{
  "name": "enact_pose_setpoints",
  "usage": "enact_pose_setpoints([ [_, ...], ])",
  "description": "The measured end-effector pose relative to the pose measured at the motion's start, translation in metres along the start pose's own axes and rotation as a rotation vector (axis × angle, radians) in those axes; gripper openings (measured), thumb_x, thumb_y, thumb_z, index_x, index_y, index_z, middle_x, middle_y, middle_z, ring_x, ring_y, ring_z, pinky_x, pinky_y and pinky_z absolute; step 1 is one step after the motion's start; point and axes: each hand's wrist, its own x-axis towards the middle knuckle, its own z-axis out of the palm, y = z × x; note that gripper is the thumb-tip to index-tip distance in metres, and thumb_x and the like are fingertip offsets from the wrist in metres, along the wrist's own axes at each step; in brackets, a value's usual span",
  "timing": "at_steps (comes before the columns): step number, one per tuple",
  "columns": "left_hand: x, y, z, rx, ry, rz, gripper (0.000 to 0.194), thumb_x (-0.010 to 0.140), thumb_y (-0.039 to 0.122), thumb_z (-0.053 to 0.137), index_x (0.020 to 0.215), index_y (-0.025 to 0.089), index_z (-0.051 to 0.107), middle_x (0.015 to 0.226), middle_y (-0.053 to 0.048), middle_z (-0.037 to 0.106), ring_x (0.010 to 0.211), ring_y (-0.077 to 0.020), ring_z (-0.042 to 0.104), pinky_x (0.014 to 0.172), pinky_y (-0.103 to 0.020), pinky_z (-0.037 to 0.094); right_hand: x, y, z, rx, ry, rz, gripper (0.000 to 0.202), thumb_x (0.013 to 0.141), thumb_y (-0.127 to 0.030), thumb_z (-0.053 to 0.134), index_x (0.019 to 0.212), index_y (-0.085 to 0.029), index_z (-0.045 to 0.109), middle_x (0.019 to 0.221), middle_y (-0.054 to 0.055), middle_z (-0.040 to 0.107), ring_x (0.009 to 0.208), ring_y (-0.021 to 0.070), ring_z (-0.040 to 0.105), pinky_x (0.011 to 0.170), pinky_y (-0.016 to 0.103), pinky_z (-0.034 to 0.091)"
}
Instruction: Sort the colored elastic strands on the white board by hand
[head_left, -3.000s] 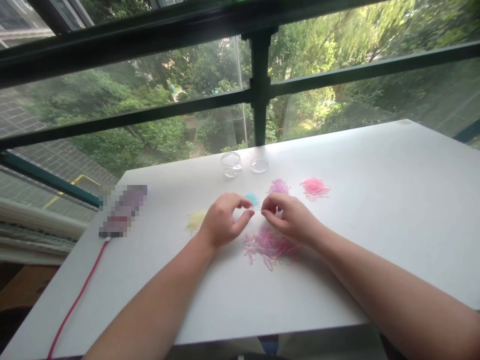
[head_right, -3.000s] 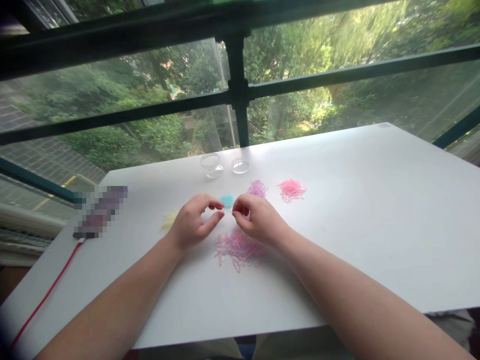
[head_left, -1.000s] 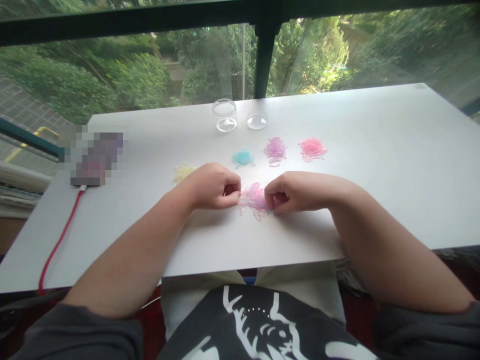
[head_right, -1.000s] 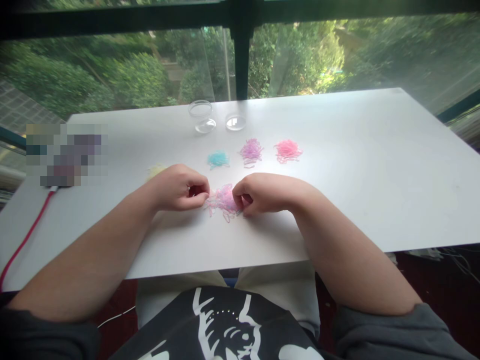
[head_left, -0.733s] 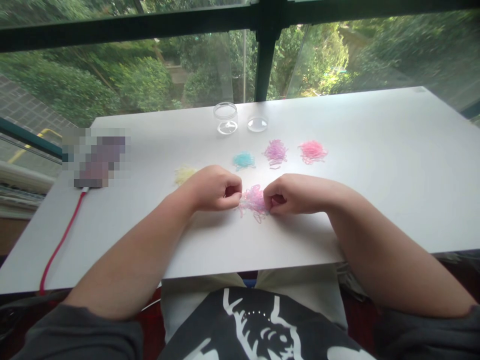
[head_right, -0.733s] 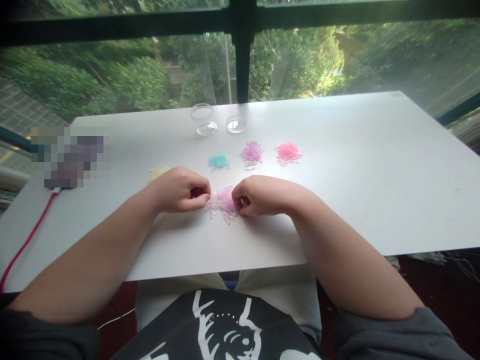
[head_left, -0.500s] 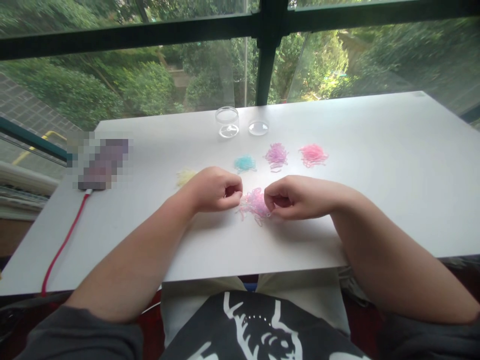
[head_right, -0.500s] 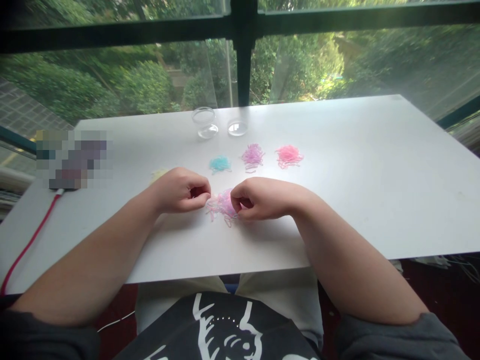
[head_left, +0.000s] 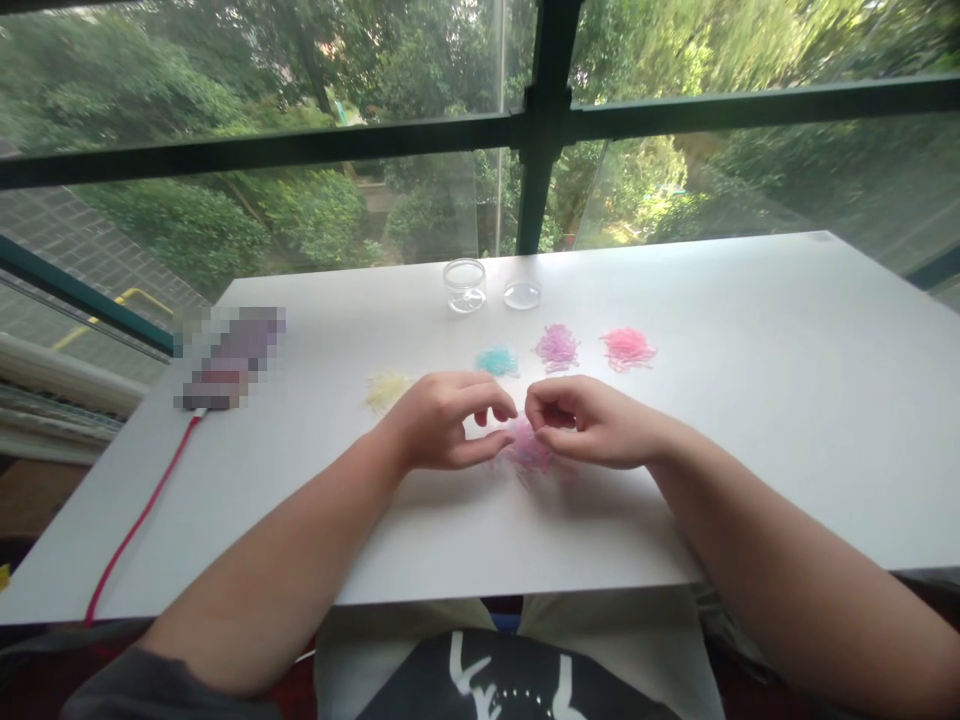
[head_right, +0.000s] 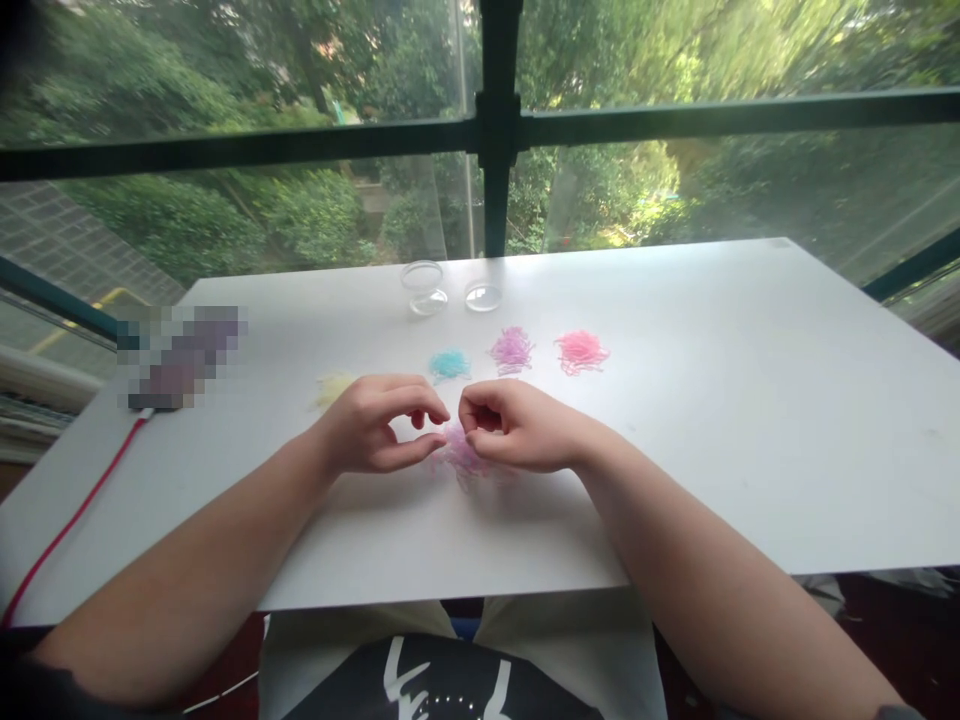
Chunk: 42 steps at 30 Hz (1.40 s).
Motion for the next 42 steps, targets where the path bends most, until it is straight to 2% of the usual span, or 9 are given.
enact_pose_setpoints([
  [4, 0.000, 0.002, 0.002, -0.021, -0.011, 0.021, 0.015, 0.075, 0.031, 0.055, 0.082, 0.019, 0.062, 0.073, -0.003, 0.065, 0.060, -0.0103, 0.058, 0.058, -0.022, 0.046, 0.003, 0.003, 0.005, 0.052, 0.023, 0.000, 0.005, 0.067, -0.012, 0.049, 0.068, -0.017, 0.047, 0.060, -0.003, 0.048, 0.055, 0.0076, 0.041, 0.051, 0.020, 0.034],
  [11, 0.000, 0.001, 0.005, -0.007, 0.040, 0.029, 0.009, 0.075, 0.026, 0.056, 0.078, 0.020, 0.063, 0.070, -0.001, 0.066, 0.058, -0.0090, 0.058, 0.059, -0.021, 0.046, 0.006, 0.008, 0.009, 0.141, 0.050, 0.012, 0.004, 0.073, -0.018, 0.052, 0.073, -0.016, 0.048, 0.060, -0.003, 0.049, 0.053, 0.0075, 0.043, 0.050, 0.020, 0.035],
  [31, 0.001, -0.003, 0.008, 0.000, 0.088, 0.072, 0.008, 0.077, 0.020, 0.054, 0.080, 0.018, 0.061, 0.070, -0.002, 0.065, 0.061, -0.0096, 0.057, 0.060, -0.021, 0.044, 0.009, 0.014, 0.011, 0.204, 0.098, -0.028, 0.005, 0.074, -0.018, 0.055, 0.076, -0.016, 0.050, 0.064, -0.001, 0.051, 0.057, 0.0086, 0.045, 0.052, 0.021, 0.037],
  [38, 0.002, -0.004, 0.011, -0.049, 0.196, 0.020, 0.005, 0.078, 0.018, 0.055, 0.080, 0.017, 0.060, 0.072, -0.003, 0.064, 0.067, -0.0108, 0.057, 0.064, -0.023, 0.046, 0.011, 0.015, 0.015, 0.176, 0.217, -0.116, 0.015, 0.071, -0.016, 0.058, 0.083, -0.017, 0.050, 0.071, 0.000, 0.052, 0.060, 0.0092, 0.047, 0.056, 0.023, 0.040],
  [42, 0.002, -0.005, 0.014, -0.084, 0.213, -0.015, 0.005, 0.076, 0.017, 0.056, 0.080, 0.017, 0.060, 0.072, -0.002, 0.063, 0.067, -0.0107, 0.056, 0.064, -0.023, 0.046, 0.012, 0.015, 0.019, 0.117, 0.310, -0.142, 0.009, 0.072, -0.015, 0.056, 0.079, -0.017, 0.050, 0.069, 0.000, 0.051, 0.061, 0.0094, 0.046, 0.057, 0.023, 0.040],
])
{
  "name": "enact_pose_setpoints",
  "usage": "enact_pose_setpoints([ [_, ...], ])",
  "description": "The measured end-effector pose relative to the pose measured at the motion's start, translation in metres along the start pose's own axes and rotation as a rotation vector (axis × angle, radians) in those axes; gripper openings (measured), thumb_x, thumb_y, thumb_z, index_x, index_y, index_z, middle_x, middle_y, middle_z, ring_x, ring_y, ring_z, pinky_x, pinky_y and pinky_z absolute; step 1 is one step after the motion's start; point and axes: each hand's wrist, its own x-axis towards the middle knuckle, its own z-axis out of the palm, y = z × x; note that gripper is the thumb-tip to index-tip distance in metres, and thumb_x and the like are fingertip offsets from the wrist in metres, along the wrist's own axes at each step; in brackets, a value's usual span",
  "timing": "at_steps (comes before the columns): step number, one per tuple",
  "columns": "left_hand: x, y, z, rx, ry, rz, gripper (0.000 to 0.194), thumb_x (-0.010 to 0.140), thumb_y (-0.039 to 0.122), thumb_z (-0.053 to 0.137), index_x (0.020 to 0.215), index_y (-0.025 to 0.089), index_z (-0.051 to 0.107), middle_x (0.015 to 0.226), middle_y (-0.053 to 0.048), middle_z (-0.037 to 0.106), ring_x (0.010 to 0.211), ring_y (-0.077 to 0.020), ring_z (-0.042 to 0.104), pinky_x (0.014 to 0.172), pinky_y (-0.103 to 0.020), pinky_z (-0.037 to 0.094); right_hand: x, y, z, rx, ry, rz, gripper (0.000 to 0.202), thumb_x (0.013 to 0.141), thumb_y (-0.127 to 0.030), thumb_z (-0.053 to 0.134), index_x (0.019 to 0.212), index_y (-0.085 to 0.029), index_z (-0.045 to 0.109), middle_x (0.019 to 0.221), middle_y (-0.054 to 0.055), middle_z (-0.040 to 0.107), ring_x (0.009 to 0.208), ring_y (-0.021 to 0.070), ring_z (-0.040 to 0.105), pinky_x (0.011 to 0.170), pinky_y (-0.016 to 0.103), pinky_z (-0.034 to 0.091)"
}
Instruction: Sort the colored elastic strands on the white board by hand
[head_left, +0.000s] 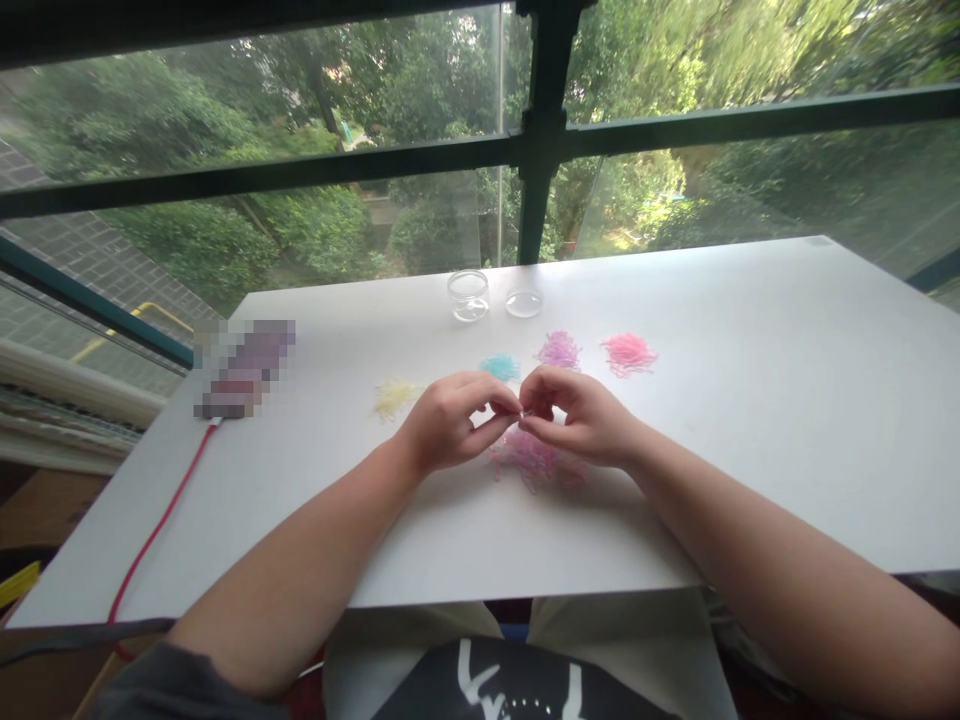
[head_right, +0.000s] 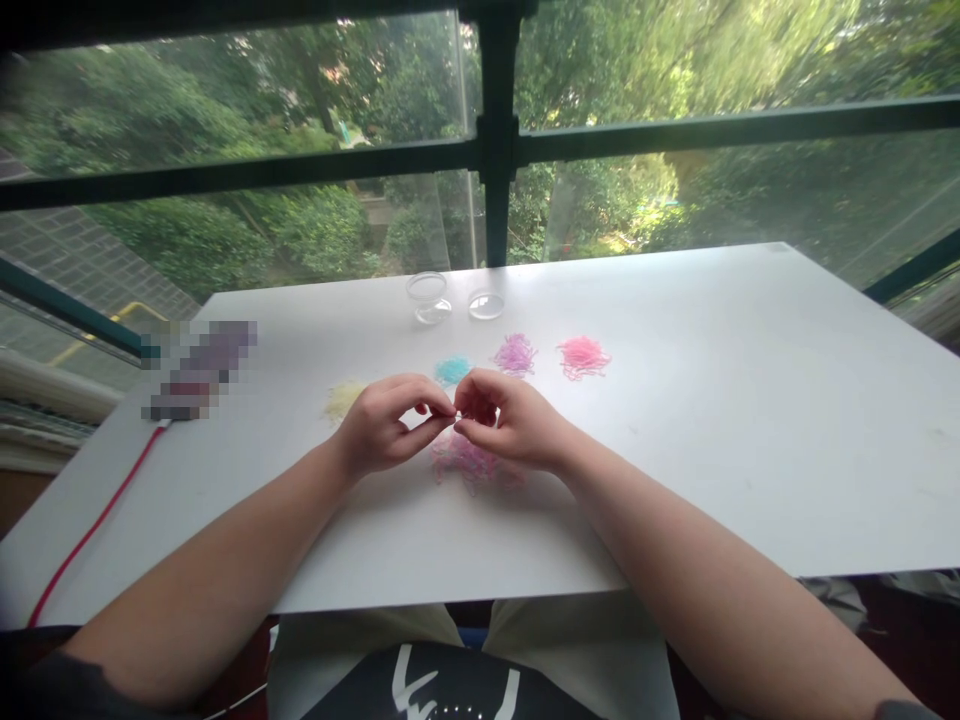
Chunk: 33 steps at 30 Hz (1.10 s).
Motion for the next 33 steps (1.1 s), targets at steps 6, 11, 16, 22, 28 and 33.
enact_pose_setpoints([
  [6, -0.0005, 0.0003, 0.0000, -0.038, 0.004, -0.041, 0.006, 0.076, 0.018, 0.056, 0.081, 0.016, 0.059, 0.072, -0.002, 0.062, 0.065, -0.0102, 0.056, 0.061, -0.023, 0.046, 0.0000, -0.0015, 0.0005, -0.072, 0.025, -0.029, 0.004, 0.073, -0.015, 0.054, 0.072, -0.017, 0.050, 0.065, -0.001, 0.051, 0.059, 0.0092, 0.045, 0.056, 0.023, 0.040],
  [11, -0.0012, -0.0001, -0.0005, -0.056, -0.001, -0.056, 0.005, 0.076, 0.017, 0.056, 0.080, 0.016, 0.059, 0.073, -0.003, 0.062, 0.065, -0.0103, 0.055, 0.061, -0.023, 0.046, 0.0005, -0.0016, 0.0004, -0.078, 0.025, -0.041, 0.003, 0.073, -0.014, 0.052, 0.073, -0.016, 0.051, 0.066, 0.000, 0.052, 0.059, 0.0094, 0.046, 0.057, 0.023, 0.040],
  [16, -0.0015, -0.0001, -0.0010, -0.062, -0.019, -0.084, 0.005, 0.076, 0.016, 0.056, 0.080, 0.016, 0.058, 0.073, -0.003, 0.062, 0.065, -0.0109, 0.054, 0.062, -0.024, 0.046, 0.0009, -0.0006, -0.0002, -0.091, 0.037, -0.043, 0.003, 0.074, -0.014, 0.051, 0.074, -0.016, 0.053, 0.065, 0.000, 0.052, 0.059, 0.0093, 0.046, 0.056, 0.023, 0.040],
  [22, -0.0009, 0.0005, -0.0014, -0.086, -0.043, -0.101, 0.004, 0.077, 0.016, 0.053, 0.079, 0.015, 0.057, 0.074, -0.003, 0.061, 0.066, -0.0110, 0.054, 0.064, -0.024, 0.046, 0.0007, -0.0004, -0.0005, -0.140, 0.056, -0.042, 0.003, 0.075, -0.015, 0.051, 0.073, -0.016, 0.053, 0.064, 0.000, 0.053, 0.058, 0.0097, 0.046, 0.056, 0.023, 0.039],
  [28, -0.0005, -0.0002, -0.0015, -0.073, -0.057, -0.125, 0.007, 0.079, 0.020, 0.051, 0.079, 0.015, 0.057, 0.074, -0.004, 0.061, 0.066, -0.0112, 0.054, 0.063, -0.025, 0.046, 0.0010, 0.0018, -0.0013, -0.224, 0.061, -0.044, 0.003, 0.075, -0.017, 0.052, 0.073, -0.017, 0.054, 0.063, -0.001, 0.053, 0.057, 0.0098, 0.046, 0.055, 0.023, 0.037],
  [33, -0.0002, -0.0001, -0.0014, -0.075, -0.060, -0.130, 0.011, 0.077, 0.024, 0.054, 0.084, 0.015, 0.057, 0.077, -0.004, 0.062, 0.067, -0.0113, 0.056, 0.063, -0.025, 0.046, 0.0003, 0.0019, -0.0009, -0.258, 0.052, -0.060, 0.004, 0.075, -0.016, 0.051, 0.073, -0.017, 0.054, 0.064, 0.000, 0.053, 0.058, 0.0102, 0.046, 0.056, 0.023, 0.038],
])
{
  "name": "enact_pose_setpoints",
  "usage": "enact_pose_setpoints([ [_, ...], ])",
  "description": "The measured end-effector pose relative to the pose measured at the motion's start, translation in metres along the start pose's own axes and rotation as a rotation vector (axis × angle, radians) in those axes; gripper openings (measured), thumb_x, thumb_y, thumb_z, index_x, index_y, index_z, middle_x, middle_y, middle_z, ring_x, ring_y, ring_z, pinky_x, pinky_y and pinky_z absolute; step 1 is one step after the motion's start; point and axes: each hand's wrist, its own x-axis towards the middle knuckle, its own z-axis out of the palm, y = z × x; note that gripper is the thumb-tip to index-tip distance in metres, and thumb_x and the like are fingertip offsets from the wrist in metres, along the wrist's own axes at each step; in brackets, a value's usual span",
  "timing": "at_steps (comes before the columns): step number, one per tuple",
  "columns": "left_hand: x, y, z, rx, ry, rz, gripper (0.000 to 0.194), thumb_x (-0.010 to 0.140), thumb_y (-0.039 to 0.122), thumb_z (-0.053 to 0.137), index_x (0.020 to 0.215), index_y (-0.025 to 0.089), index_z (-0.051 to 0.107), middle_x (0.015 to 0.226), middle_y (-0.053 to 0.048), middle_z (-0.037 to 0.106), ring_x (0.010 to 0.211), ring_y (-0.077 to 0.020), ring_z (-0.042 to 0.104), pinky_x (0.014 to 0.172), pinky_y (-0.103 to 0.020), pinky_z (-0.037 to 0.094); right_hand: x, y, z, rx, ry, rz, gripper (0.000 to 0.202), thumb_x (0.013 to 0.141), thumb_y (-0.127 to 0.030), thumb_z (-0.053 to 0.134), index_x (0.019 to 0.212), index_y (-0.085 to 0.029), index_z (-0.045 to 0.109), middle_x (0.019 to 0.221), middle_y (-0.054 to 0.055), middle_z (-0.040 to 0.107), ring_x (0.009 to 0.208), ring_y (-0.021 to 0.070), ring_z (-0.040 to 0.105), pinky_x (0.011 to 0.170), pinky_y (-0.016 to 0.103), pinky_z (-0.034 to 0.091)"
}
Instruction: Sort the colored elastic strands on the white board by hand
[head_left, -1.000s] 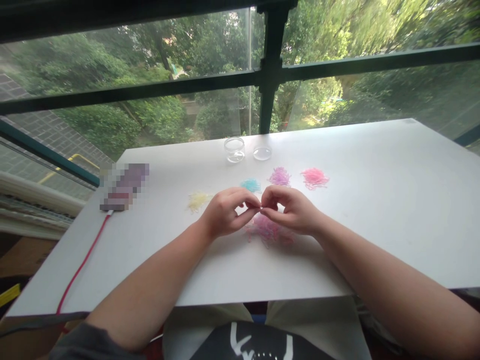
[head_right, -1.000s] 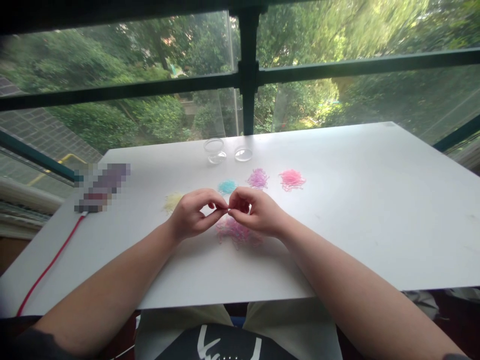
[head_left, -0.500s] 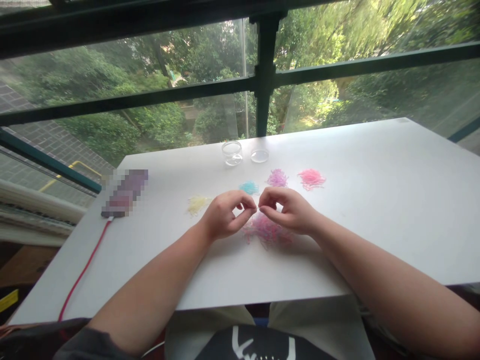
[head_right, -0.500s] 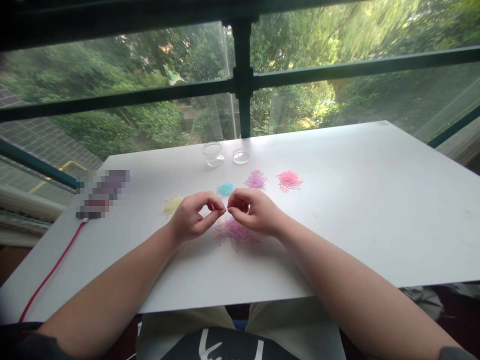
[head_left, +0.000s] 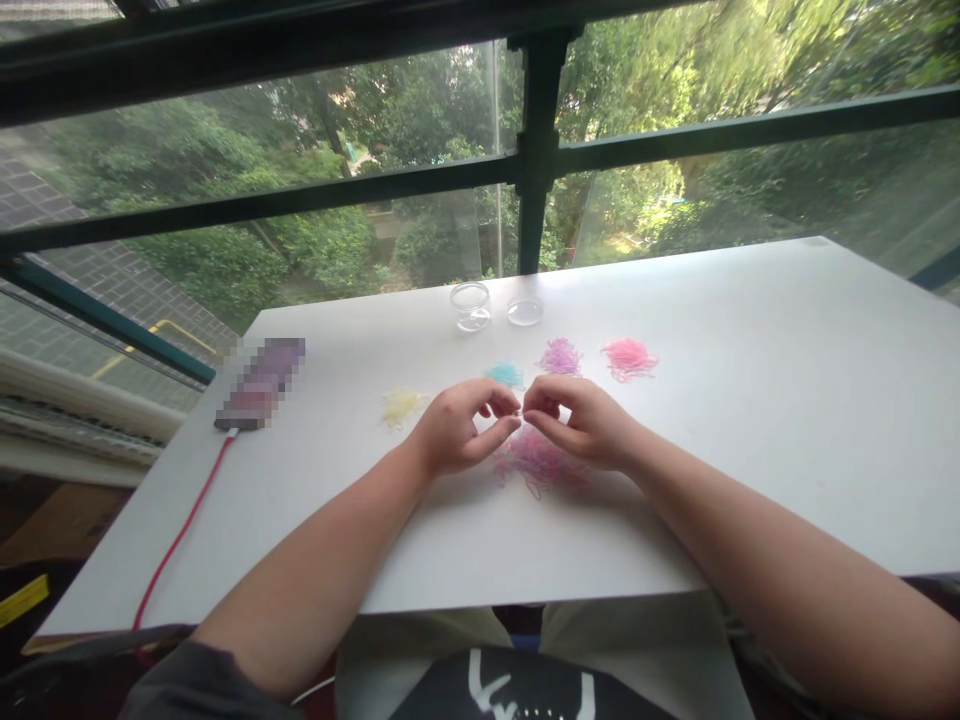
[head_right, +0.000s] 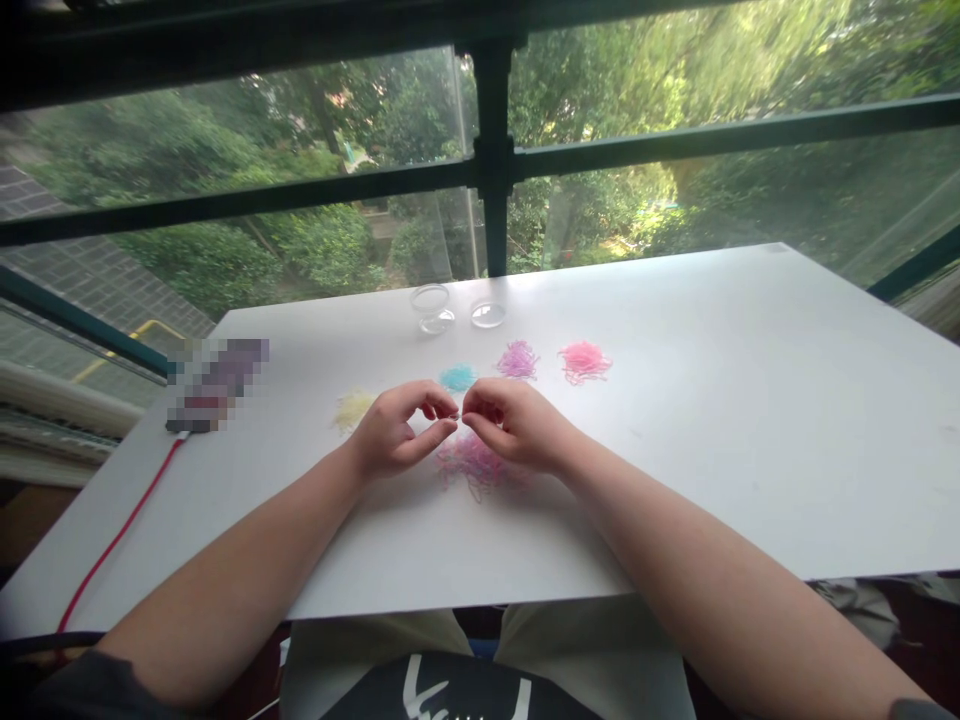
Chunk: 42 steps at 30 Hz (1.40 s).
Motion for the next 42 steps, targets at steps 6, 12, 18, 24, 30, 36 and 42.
enact_pose_setpoints([
  [6, 0.0003, 0.0004, 0.0006, 0.027, 0.004, 0.021, 0.007, 0.076, 0.022, 0.054, 0.080, 0.016, 0.057, 0.073, -0.002, 0.061, 0.065, -0.0108, 0.055, 0.062, -0.024, 0.045, -0.0004, -0.0021, 0.0000, -0.031, -0.016, -0.029, 0.004, 0.075, -0.015, 0.051, 0.073, -0.018, 0.053, 0.064, 0.000, 0.053, 0.059, 0.0104, 0.046, 0.057, 0.023, 0.038],
  [12, 0.0008, 0.0005, 0.0005, 0.028, 0.003, 0.005, 0.005, 0.076, 0.020, 0.054, 0.077, 0.016, 0.057, 0.070, -0.001, 0.061, 0.064, -0.0104, 0.056, 0.062, -0.024, 0.045, -0.0006, -0.0013, -0.0006, -0.061, -0.027, -0.025, 0.004, 0.075, -0.014, 0.051, 0.073, -0.018, 0.053, 0.065, 0.000, 0.053, 0.060, 0.0106, 0.046, 0.058, 0.024, 0.038],
  [18, 0.0009, 0.0003, 0.0007, 0.016, 0.009, -0.015, 0.003, 0.074, 0.019, 0.055, 0.074, 0.016, 0.056, 0.069, -0.001, 0.060, 0.064, -0.0103, 0.055, 0.062, -0.024, 0.045, -0.0016, -0.0015, -0.0010, -0.069, -0.028, -0.011, 0.004, 0.075, -0.015, 0.051, 0.072, -0.018, 0.052, 0.063, 0.000, 0.053, 0.058, 0.0107, 0.045, 0.057, 0.024, 0.038],
  [24, 0.0014, 0.0004, 0.0027, -0.012, 0.011, -0.022, 0.003, 0.072, 0.015, 0.053, 0.074, 0.016, 0.056, 0.069, 0.000, 0.060, 0.065, -0.0103, 0.055, 0.062, -0.024, 0.045, -0.0013, -0.0003, -0.0014, -0.037, -0.030, -0.013, 0.003, 0.073, -0.015, 0.053, 0.073, -0.018, 0.053, 0.062, 0.000, 0.053, 0.057, 0.0110, 0.045, 0.055, 0.025, 0.038],
  [30, 0.0023, 0.0008, 0.0047, -0.018, 0.012, -0.029, 0.004, 0.072, 0.017, 0.054, 0.075, 0.016, 0.056, 0.069, -0.001, 0.061, 0.064, -0.0105, 0.056, 0.061, -0.024, 0.045, -0.0012, 0.0017, 0.0001, -0.023, -0.034, -0.025, 0.003, 0.073, -0.018, 0.055, 0.074, -0.018, 0.052, 0.063, 0.000, 0.052, 0.058, 0.0114, 0.046, 0.055, 0.025, 0.039],
  [36, 0.0023, 0.0010, 0.0037, -0.011, 0.009, -0.034, 0.003, 0.071, 0.016, 0.054, 0.074, 0.016, 0.056, 0.068, 0.000, 0.061, 0.062, -0.0098, 0.055, 0.060, -0.023, 0.044, -0.0010, 0.0017, 0.0002, -0.053, -0.021, -0.018, 0.003, 0.074, -0.016, 0.052, 0.074, -0.018, 0.053, 0.062, 0.000, 0.052, 0.057, 0.0108, 0.044, 0.055, 0.024, 0.037],
  [42, 0.0024, -0.0006, 0.0022, 0.002, 0.015, -0.040, 0.005, 0.072, 0.016, 0.053, 0.075, 0.015, 0.057, 0.067, 0.000, 0.060, 0.062, -0.0096, 0.055, 0.060, -0.023, 0.044, -0.0006, 0.0005, -0.0003, -0.078, 0.003, -0.019, 0.004, 0.074, -0.015, 0.051, 0.074, -0.018, 0.053, 0.062, -0.001, 0.051, 0.057, 0.0106, 0.044, 0.056, 0.024, 0.037],
])
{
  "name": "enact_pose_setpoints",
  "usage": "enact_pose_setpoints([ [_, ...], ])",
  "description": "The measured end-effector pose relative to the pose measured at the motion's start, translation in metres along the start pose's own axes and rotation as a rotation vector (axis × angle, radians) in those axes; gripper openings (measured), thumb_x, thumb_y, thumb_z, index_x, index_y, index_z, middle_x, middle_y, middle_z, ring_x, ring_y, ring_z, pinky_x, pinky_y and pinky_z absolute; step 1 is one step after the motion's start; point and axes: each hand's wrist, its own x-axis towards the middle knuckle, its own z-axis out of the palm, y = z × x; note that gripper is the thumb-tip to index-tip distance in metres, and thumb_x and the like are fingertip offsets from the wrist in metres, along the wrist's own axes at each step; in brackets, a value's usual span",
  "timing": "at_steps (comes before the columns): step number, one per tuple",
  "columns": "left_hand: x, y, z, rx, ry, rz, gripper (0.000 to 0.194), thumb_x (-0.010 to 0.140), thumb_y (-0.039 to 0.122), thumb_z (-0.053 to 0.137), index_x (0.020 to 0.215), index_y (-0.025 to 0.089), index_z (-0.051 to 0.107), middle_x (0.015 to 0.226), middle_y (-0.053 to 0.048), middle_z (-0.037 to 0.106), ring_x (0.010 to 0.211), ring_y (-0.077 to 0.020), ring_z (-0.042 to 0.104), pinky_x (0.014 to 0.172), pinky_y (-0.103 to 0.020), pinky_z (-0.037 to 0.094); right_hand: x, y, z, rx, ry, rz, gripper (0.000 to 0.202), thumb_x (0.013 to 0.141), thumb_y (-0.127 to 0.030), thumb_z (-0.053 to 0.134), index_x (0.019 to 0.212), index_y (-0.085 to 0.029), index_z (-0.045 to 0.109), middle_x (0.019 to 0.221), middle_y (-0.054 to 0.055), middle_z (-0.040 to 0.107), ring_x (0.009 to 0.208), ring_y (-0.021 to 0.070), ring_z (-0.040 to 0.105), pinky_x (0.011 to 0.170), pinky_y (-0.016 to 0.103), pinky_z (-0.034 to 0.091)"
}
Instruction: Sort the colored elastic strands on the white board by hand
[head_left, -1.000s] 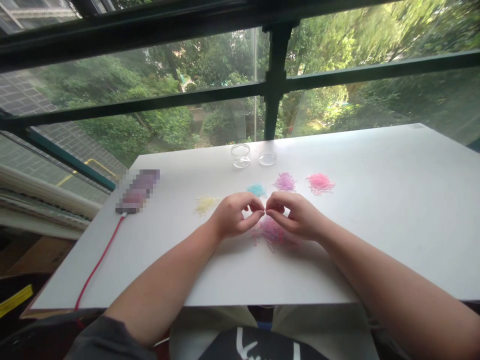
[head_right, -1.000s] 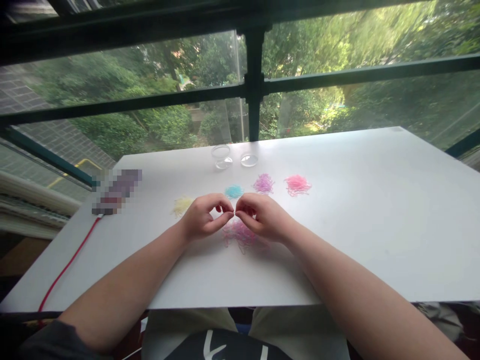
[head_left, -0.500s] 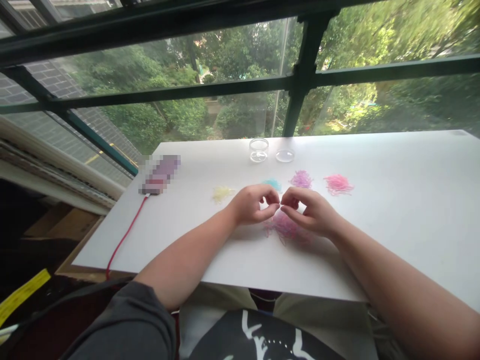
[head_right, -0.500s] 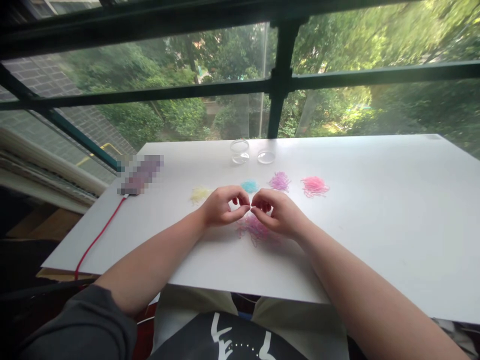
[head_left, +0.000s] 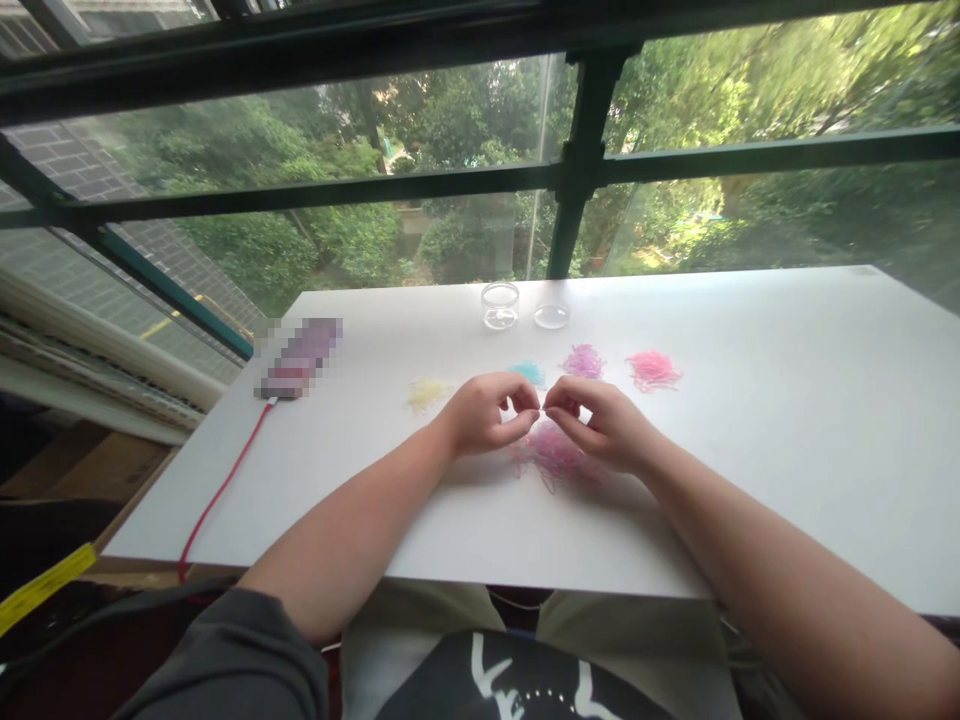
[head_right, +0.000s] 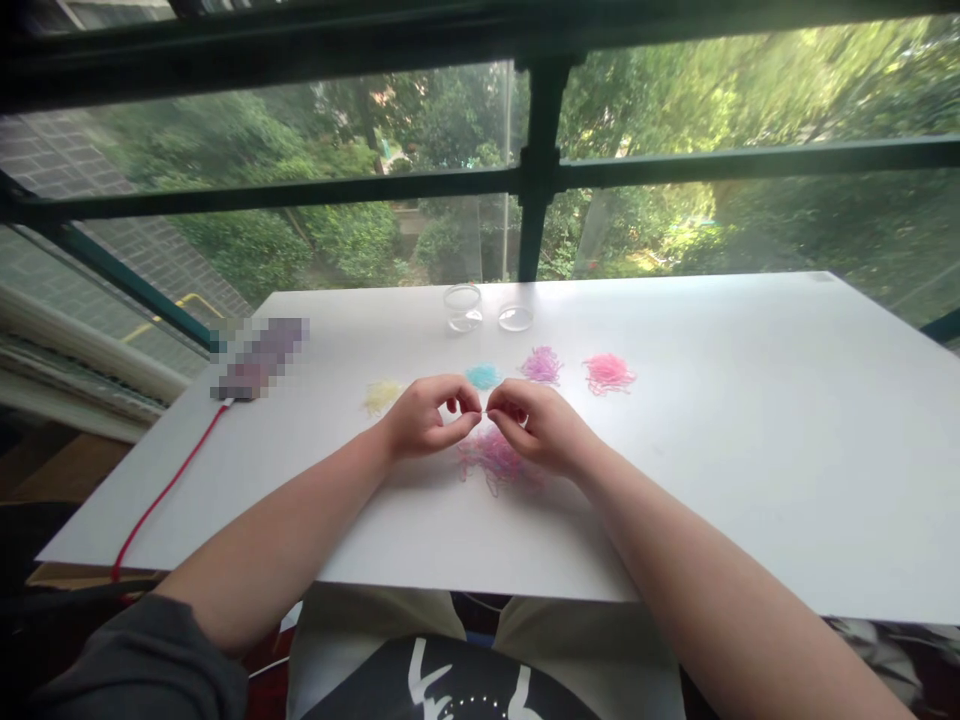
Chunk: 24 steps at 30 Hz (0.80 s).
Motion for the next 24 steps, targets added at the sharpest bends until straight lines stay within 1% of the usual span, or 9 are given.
enact_pose_setpoints([
  [6, 0.0004, -0.0013, -0.0025, -0.007, -0.009, 0.003, 0.008, 0.072, 0.016, 0.052, 0.077, 0.015, 0.058, 0.068, -0.001, 0.061, 0.063, -0.0101, 0.056, 0.061, -0.023, 0.045, 0.0008, 0.0010, -0.0006, -0.009, 0.026, 0.011, 0.002, 0.075, -0.018, 0.052, 0.073, -0.018, 0.052, 0.062, -0.001, 0.051, 0.057, 0.0106, 0.044, 0.054, 0.024, 0.036],
  [11, 0.0003, -0.0011, -0.0027, -0.011, -0.012, -0.002, 0.007, 0.072, 0.014, 0.053, 0.077, 0.015, 0.058, 0.069, -0.001, 0.060, 0.062, -0.0096, 0.055, 0.061, -0.023, 0.044, 0.0009, 0.0011, -0.0009, -0.019, 0.037, 0.002, 0.005, 0.076, -0.017, 0.050, 0.072, -0.018, 0.052, 0.062, -0.001, 0.050, 0.057, 0.0103, 0.042, 0.055, 0.024, 0.035],
  [24, -0.0006, -0.0026, -0.0041, -0.010, -0.019, -0.014, 0.005, 0.074, 0.019, 0.055, 0.076, 0.015, 0.059, 0.069, -0.001, 0.061, 0.062, -0.0096, 0.054, 0.061, -0.023, 0.043, 0.0013, 0.0017, -0.0010, -0.012, 0.036, 0.011, 0.007, 0.078, -0.017, 0.048, 0.074, -0.017, 0.053, 0.062, -0.001, 0.050, 0.057, 0.0101, 0.042, 0.055, 0.023, 0.034],
])
